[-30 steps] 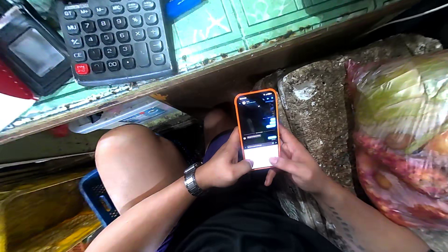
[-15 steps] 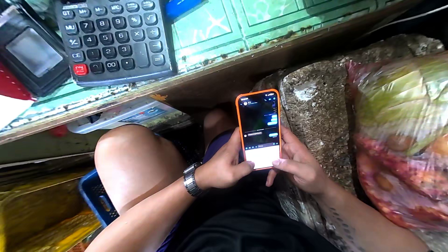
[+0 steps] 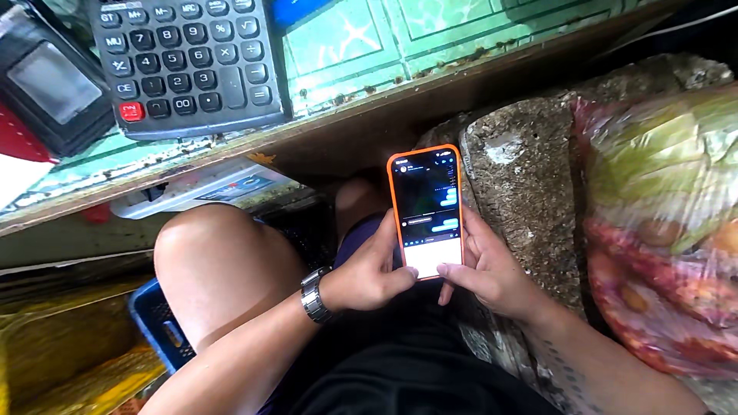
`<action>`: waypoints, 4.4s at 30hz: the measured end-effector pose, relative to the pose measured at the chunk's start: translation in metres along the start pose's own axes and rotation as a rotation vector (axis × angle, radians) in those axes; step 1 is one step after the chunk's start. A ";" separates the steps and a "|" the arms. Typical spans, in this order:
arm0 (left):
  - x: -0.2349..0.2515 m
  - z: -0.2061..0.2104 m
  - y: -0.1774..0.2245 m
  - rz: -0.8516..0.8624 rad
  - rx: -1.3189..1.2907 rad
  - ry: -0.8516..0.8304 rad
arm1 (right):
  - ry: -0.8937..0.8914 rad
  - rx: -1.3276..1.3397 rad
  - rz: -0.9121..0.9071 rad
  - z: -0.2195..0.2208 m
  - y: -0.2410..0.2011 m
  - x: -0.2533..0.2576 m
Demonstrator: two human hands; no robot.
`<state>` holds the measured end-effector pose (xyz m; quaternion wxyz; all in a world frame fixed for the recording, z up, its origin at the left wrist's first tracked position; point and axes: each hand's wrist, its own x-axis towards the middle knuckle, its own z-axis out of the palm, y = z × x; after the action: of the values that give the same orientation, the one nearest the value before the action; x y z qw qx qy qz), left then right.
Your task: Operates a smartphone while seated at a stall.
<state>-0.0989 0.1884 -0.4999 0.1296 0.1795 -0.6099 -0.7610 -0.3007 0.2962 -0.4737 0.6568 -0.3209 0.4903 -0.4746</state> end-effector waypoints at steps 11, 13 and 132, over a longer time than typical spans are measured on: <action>0.000 0.001 0.001 0.007 0.020 -0.009 | -0.073 0.051 -0.038 -0.006 0.003 0.001; 0.000 0.000 0.001 0.015 0.018 -0.009 | -0.121 0.092 -0.061 -0.009 0.004 0.001; 0.002 0.010 -0.002 -0.027 0.016 0.045 | 0.152 -0.078 0.052 0.006 0.000 0.003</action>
<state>-0.1047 0.1966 -0.5000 0.1317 0.2057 -0.6104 -0.7535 -0.2949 0.2928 -0.4726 0.6171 -0.2963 0.5649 -0.4609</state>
